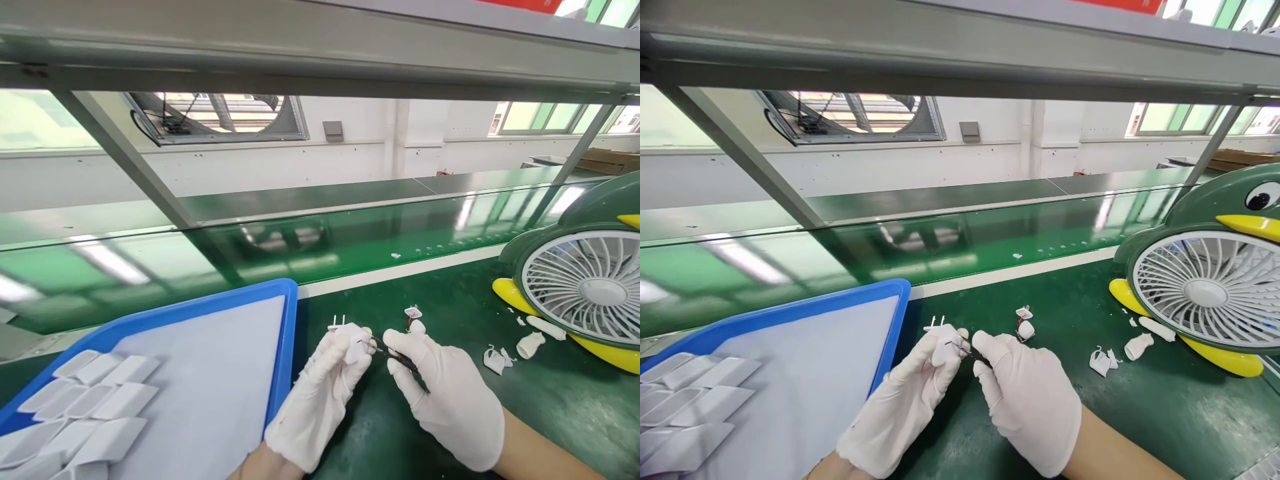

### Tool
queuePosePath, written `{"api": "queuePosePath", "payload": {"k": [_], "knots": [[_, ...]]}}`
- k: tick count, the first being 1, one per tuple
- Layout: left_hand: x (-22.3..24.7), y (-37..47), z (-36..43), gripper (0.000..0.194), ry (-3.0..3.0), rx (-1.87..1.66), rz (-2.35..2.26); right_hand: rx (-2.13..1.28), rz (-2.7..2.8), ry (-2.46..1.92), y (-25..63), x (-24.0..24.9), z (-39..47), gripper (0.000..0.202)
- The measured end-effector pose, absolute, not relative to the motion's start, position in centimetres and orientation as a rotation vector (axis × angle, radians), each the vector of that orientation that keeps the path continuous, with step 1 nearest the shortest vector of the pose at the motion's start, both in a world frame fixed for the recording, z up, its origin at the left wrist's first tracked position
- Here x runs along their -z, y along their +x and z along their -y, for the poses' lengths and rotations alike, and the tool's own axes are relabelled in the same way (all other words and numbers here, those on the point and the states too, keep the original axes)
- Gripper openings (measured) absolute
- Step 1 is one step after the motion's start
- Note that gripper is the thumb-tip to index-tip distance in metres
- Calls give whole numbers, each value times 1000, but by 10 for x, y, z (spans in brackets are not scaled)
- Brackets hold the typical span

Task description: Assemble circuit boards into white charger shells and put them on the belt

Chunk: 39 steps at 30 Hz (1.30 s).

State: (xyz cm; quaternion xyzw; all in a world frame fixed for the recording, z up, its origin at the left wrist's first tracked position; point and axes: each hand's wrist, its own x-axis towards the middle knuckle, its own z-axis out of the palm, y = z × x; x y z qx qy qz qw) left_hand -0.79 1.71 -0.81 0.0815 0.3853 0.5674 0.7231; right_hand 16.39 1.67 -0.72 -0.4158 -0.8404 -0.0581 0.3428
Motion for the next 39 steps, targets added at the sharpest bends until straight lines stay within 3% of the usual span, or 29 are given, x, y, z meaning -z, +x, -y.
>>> {"api": "queuePosePath", "payload": {"k": [10, 15, 27, 35, 39], "knots": [[8, -6, -18, 9, 320, -1255, -933, 128, 2234, -1161, 162, 9, -12, 20], [6, -5, -17, 19, 379, -1260, -912, 264, 2239, -1223, 160, 12, -11, 26], [2, 2, -15, 39, 581, -1318, -1069, 403, 2120, -1215, 159, 24, -12, 16], [6, -1, -14, 32, 549, -1321, -1018, 338, 2284, -1141, 165, 16, -20, 11], [7, -2, -19, 17, 429, -1200, -1065, 320, 2390, -1266, 164, 9, -20, 37]]}}
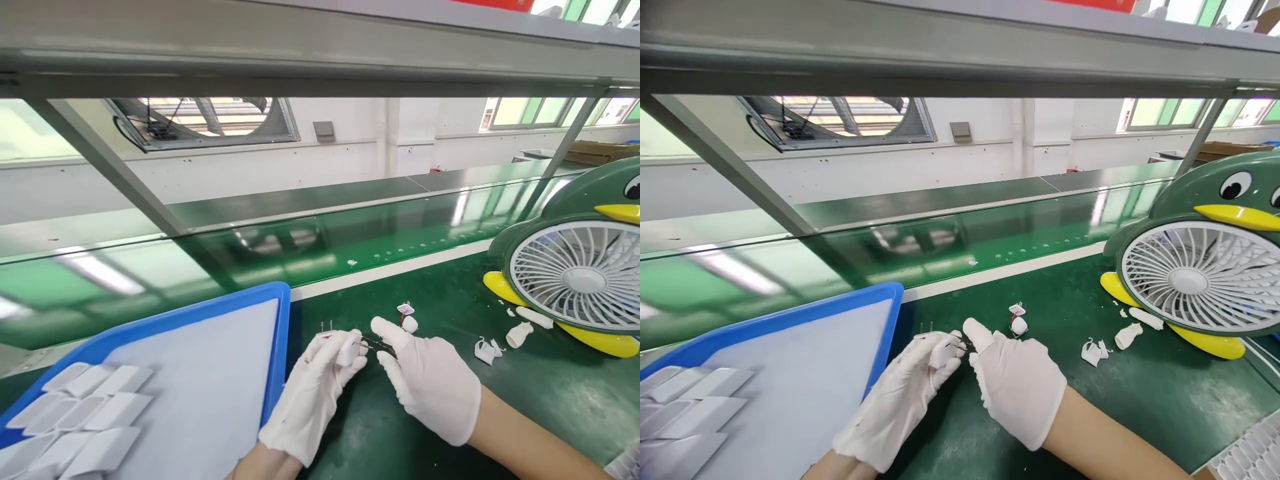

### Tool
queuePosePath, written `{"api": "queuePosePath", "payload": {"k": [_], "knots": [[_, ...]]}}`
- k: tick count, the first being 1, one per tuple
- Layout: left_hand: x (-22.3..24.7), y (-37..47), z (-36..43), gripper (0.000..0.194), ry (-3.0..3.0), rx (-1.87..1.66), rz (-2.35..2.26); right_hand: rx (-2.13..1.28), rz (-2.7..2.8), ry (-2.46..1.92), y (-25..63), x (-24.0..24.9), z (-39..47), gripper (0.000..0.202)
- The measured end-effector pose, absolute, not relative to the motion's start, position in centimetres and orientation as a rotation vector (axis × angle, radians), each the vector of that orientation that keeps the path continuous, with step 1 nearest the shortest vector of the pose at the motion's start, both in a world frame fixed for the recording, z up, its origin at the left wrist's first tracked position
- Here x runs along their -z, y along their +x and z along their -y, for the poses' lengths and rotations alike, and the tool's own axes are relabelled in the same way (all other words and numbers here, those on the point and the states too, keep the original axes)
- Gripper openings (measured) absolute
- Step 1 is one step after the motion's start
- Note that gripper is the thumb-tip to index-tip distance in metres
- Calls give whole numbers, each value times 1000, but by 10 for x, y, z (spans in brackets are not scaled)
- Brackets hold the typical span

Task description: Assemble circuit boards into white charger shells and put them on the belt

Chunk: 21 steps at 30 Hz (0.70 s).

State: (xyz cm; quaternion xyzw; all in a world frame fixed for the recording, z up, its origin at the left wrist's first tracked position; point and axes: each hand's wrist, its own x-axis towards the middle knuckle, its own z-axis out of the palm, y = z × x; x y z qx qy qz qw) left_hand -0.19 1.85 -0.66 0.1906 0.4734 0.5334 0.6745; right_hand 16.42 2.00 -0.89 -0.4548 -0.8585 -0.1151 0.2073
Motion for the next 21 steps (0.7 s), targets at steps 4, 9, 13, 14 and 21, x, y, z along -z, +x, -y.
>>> {"api": "queuePosePath", "payload": {"k": [4, 9, 13, 14, 21], "knots": [[5, 0, -21, 17, 336, -1169, -1125, 294, 2426, -1346, 163, 5, -16, 48], [2, 1, -21, 20, 281, -1162, -1143, 346, 2371, -1288, 164, 6, -13, 54], [3, 0, -20, 16, 315, -1150, -1163, 378, 2359, -1280, 165, 7, -11, 54], [4, -1, -20, 14, 331, -1145, -1165, 395, 2358, -1280, 165, 7, -10, 54], [15, -4, -19, 30, 528, -1199, -1091, 563, 2383, -1377, 161, 10, -7, 53]]}}
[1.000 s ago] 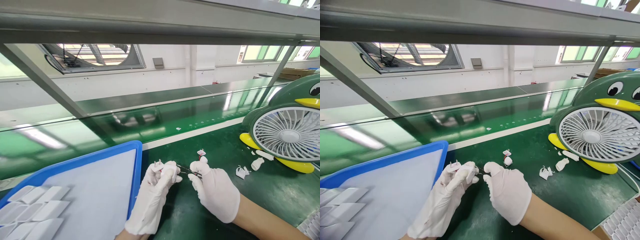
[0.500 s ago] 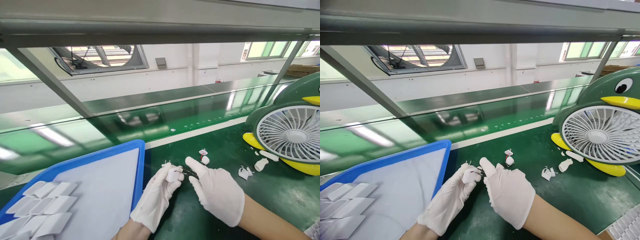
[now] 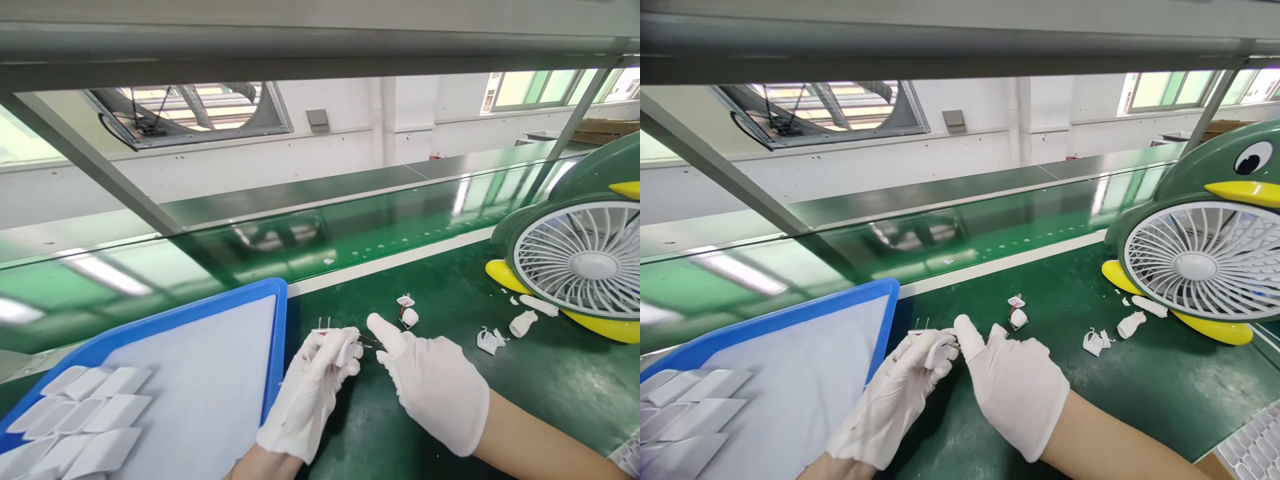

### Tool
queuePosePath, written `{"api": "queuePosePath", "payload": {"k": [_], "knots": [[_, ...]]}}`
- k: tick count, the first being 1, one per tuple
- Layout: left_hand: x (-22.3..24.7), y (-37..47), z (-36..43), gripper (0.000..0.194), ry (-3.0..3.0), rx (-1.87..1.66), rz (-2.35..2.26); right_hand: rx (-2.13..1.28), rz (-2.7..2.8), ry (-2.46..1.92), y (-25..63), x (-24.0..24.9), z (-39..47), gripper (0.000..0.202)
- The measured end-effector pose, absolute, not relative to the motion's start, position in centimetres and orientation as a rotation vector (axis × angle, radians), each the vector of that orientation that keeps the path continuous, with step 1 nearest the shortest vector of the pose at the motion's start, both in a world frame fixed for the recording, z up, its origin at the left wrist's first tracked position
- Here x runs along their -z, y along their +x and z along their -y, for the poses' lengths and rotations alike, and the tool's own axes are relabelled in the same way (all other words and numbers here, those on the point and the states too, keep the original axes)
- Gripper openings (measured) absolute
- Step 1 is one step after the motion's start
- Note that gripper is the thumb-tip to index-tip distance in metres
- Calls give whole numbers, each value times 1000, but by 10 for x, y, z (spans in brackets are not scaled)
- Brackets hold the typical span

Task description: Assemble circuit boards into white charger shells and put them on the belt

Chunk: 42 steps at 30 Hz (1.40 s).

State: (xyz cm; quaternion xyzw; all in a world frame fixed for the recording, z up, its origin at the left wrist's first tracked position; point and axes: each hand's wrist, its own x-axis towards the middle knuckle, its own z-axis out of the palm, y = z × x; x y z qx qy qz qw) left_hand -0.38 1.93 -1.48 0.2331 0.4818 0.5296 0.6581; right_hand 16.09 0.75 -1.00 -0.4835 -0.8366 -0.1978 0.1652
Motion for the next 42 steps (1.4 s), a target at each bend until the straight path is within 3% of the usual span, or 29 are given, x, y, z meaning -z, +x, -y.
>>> {"api": "queuePosePath", "payload": {"k": [6, 15, 19, 23, 26, 30, 32, 35, 38, 42], "knots": [[14, -1, -18, 44, 679, -1285, -1088, 580, 2407, -1378, 158, 12, -12, 51], [18, -3, -17, 41, 802, -1291, -1159, 531, 2426, -1385, 159, 14, -14, 49], [18, -4, -19, 31, 630, -1303, -1166, 409, 2511, -1457, 160, 11, -18, 50], [11, -5, -24, 6, 321, -1227, -1134, 173, 2577, -1385, 168, 2, -17, 53], [4, -4, -26, 18, 181, -1172, -1062, 108, 2446, -1275, 175, -2, -14, 53], [-1, -3, -24, 9, 116, -1160, -911, 39, 2306, -1186, 177, 4, -15, 37], [-2, -3, -22, 15, 86, -1140, -861, 68, 2289, -1145, 175, 11, -16, 26], [-2, -3, -22, 21, 42, -1107, -835, 142, 2292, -1131, 173, 20, -18, 29], [-3, -5, -23, 19, 48, -1081, -822, 203, 2318, -1254, 176, 19, -23, 32], [-1, -5, -26, 16, 48, -1058, -841, 359, 2354, -1799, 197, 15, -50, 43]]}}
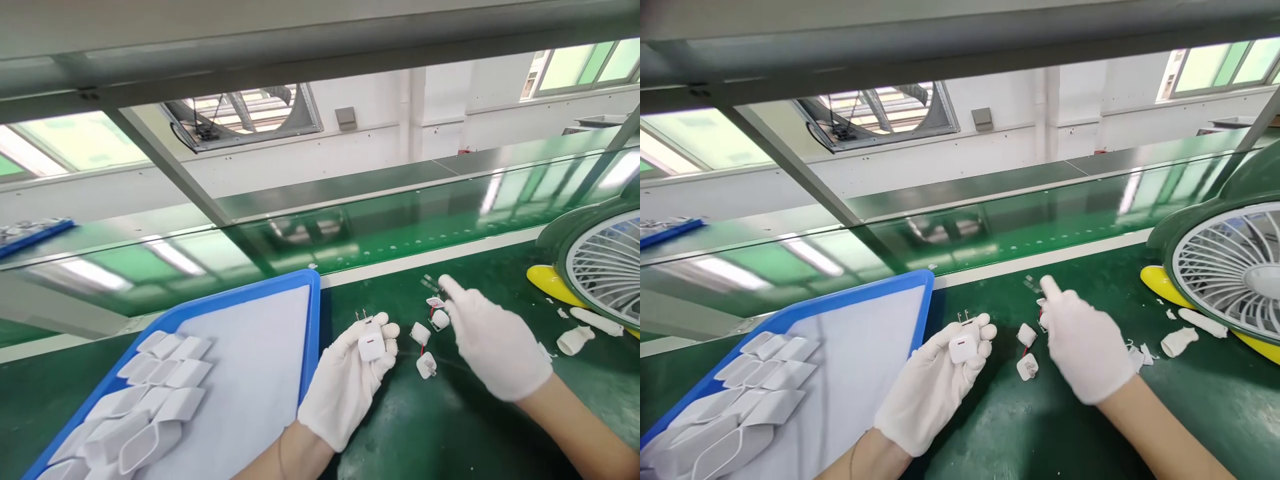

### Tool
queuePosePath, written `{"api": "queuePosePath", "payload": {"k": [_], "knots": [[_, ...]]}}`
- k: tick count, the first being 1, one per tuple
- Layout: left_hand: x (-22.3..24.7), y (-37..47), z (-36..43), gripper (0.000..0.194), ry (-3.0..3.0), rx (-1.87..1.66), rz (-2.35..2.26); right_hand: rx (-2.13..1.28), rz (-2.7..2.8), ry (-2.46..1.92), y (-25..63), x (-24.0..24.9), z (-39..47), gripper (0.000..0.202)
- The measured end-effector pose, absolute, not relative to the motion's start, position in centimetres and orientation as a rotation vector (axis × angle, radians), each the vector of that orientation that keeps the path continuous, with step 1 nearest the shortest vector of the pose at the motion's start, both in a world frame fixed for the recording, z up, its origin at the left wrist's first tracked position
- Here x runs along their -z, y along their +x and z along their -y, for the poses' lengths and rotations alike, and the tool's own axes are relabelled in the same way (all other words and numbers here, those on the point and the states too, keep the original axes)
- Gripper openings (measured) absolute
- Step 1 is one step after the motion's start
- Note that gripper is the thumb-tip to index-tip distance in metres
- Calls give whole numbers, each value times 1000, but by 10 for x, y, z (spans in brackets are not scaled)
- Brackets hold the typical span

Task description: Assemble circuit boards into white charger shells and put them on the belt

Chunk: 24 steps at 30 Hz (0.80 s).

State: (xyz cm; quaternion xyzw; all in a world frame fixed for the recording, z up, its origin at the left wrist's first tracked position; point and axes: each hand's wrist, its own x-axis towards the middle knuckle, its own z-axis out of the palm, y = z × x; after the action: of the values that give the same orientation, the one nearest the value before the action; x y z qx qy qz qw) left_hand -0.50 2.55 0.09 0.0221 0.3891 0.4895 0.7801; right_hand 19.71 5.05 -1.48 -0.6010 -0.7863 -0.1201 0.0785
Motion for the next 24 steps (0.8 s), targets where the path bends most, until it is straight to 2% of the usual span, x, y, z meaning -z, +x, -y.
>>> {"api": "queuePosePath", "payload": {"k": [3, 5, 7, 10, 12, 14, 18, 21, 24], "knots": [[2, -2, -23, 15, 107, -1076, -857, 295, 2377, -2167, 220, 21, -79, 52], [5, -2, -19, 21, 207, -1133, -884, 235, 2388, -2222, 232, 26, -92, 46], [9, -3, -17, 35, 382, -1165, -930, 263, 2388, -2188, 237, 26, -97, 37], [16, -10, -35, 47, 848, -1113, -1085, 293, 2371, -2016, 234, 21, -93, 33], [20, -15, -67, 39, 1124, -1105, -1211, 209, 2361, -1812, 229, 22, -88, 34], [22, -16, -113, 30, 1204, -1142, -1279, 113, 2370, -1602, 225, 28, -84, 40], [15, -19, -202, 32, 1294, -1199, -1502, 42, 2541, -1266, 221, 43, -82, 68], [8, -30, -233, 32, 1305, -1191, -1695, 76, 2624, -1104, 226, 50, -86, 71], [8, -41, -236, 31, 1281, -1178, -1821, 75, 2678, -1099, 240, 60, -100, 65]]}}
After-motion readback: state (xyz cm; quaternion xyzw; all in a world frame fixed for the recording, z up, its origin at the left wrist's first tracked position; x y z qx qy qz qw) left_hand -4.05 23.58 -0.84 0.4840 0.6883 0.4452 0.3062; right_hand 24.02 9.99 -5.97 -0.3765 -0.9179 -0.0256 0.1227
